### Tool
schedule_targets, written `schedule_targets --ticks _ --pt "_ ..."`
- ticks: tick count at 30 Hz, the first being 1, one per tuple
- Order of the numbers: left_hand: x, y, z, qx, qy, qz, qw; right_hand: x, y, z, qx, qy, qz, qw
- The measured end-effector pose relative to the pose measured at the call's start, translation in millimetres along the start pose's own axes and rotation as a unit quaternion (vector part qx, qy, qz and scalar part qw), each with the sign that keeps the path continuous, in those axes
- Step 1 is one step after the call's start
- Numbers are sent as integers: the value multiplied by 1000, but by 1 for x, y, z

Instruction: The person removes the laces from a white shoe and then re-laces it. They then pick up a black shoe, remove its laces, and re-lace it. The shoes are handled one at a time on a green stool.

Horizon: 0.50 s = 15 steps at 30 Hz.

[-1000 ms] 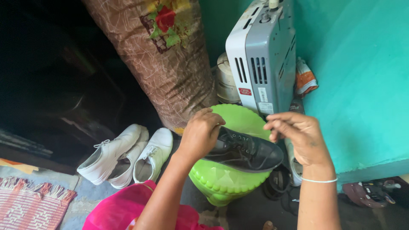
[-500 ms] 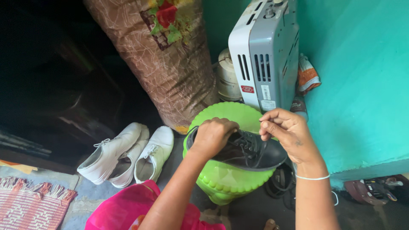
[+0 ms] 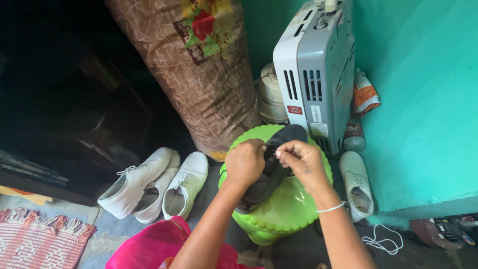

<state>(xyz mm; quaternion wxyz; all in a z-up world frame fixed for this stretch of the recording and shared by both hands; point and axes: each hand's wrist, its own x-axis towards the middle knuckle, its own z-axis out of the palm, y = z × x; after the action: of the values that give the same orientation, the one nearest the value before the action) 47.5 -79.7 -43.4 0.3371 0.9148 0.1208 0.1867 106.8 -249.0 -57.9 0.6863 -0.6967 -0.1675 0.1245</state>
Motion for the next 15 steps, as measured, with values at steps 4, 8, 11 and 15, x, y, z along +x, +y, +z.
schedule_targets --ticks 4,8,11,15 --pt "3 1 -3 -35 -53 -61 996 -1 12 12 -26 40 -5 999" --pt "9 -6 -3 -74 -99 -107 986 0 20 20 -21 64 -29 997" --pt "10 -10 0 -99 -99 -120 983 -2 26 26 -14 89 -41 995" --pt "8 -12 3 -102 -82 -120 984 -1 32 32 6 131 -60 990"
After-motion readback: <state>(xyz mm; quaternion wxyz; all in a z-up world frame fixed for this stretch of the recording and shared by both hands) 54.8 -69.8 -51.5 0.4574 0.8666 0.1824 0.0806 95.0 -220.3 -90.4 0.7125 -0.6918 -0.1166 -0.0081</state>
